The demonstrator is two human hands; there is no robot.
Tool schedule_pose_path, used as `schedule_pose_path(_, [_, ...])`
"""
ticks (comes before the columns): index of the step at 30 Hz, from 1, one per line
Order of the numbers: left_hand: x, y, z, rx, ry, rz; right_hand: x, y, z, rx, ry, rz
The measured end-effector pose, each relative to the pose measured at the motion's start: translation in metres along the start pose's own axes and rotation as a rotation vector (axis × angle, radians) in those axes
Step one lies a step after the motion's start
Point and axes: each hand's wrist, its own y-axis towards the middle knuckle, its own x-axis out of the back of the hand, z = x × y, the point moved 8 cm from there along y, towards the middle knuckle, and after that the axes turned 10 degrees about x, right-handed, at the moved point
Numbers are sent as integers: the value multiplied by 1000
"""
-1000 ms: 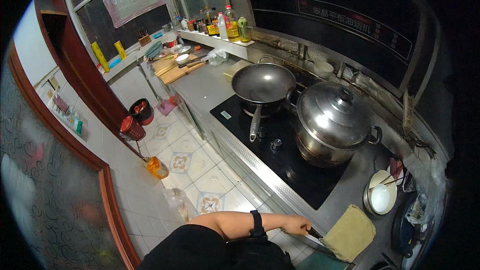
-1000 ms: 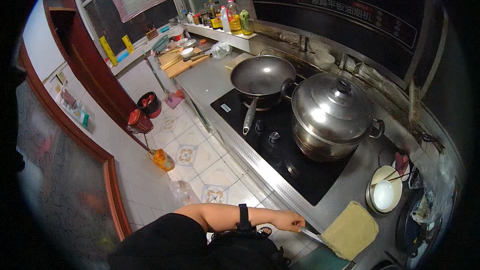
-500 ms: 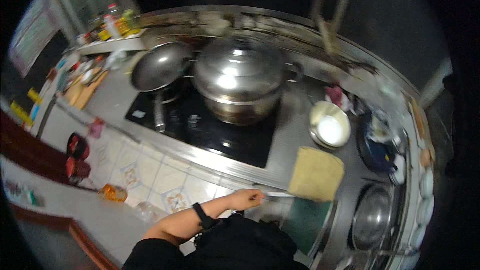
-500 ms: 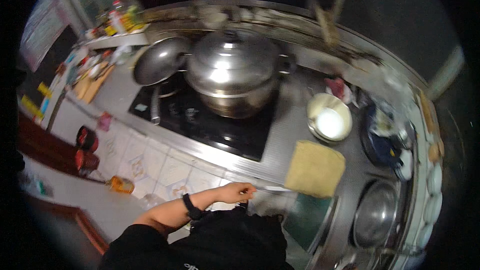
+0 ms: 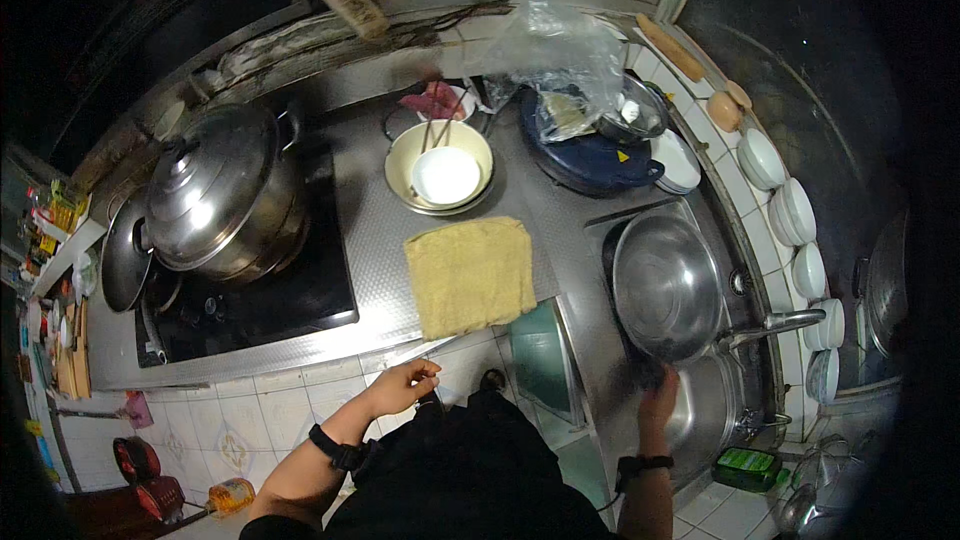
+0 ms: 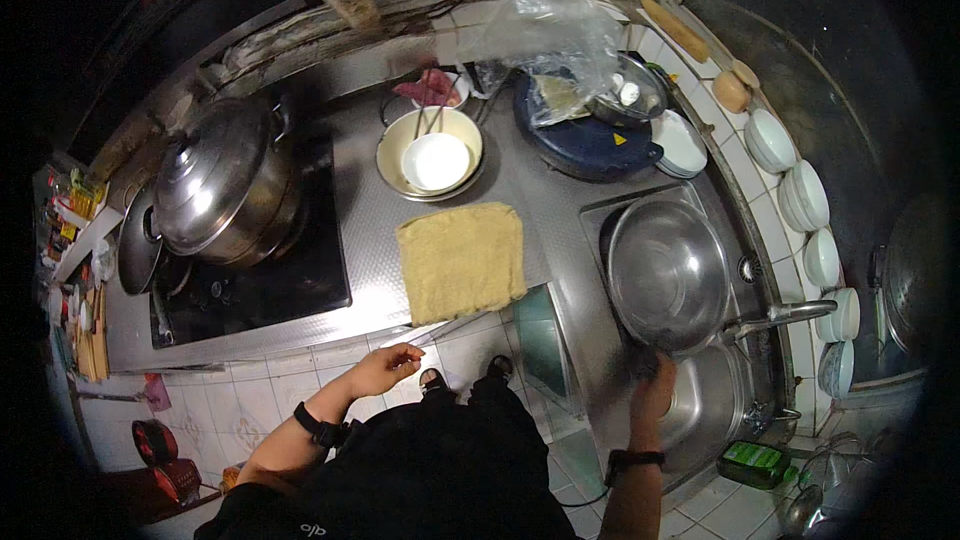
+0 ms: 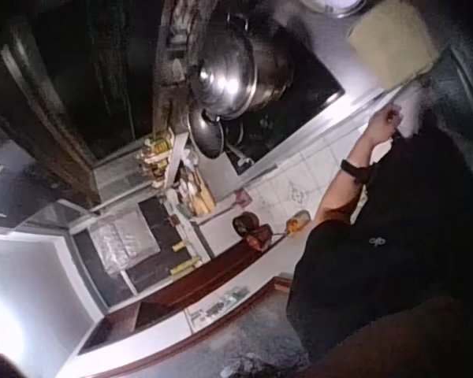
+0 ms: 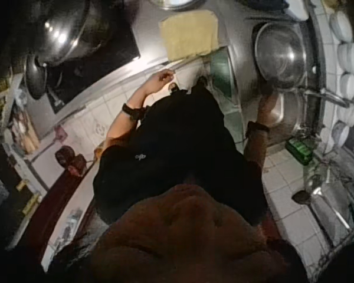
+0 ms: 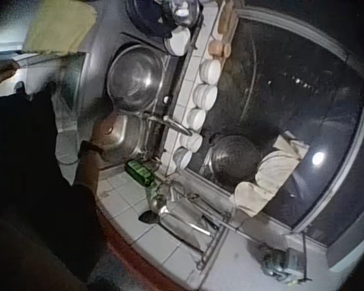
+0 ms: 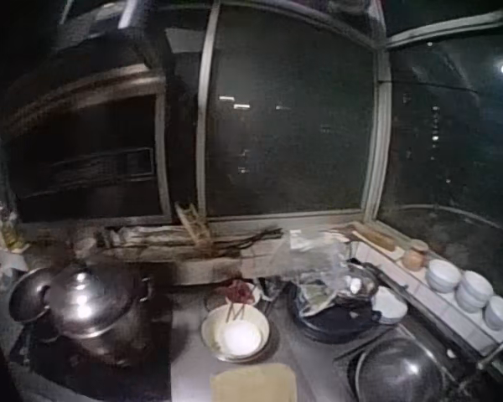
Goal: The person washes a white plate and a metal pan in a double-basin sink using a scrubbing pad and running water, then rinses and sets them aside. The person then moves to a countertop and handles a clear plastic bag near a cutting board with food items.
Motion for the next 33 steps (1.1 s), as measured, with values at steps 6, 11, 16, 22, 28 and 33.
schedule_pose_path(6, [-14,-1,-17,60,23,-59,-47,90,85,302,12,34])
schedule_pose_path(11, [-13,-22,-4,161,-61,-156,-79,139,118,345,52,165])
schedule_pose_path(16, [-13,-42,21,220,-147,-263,-81,156,126,377,93,140])
schedule_pose_path(22, [-20,-22,22,232,-248,-202,-13,114,42,186,55,31])
schedule_pose_path(28, [-39,37,-30,159,-18,35,79,3,-84,-335,-65,-306])
schedule_pose_path(33, [-69,79,-84,98,88,213,45,-108,-131,-704,-123,90])
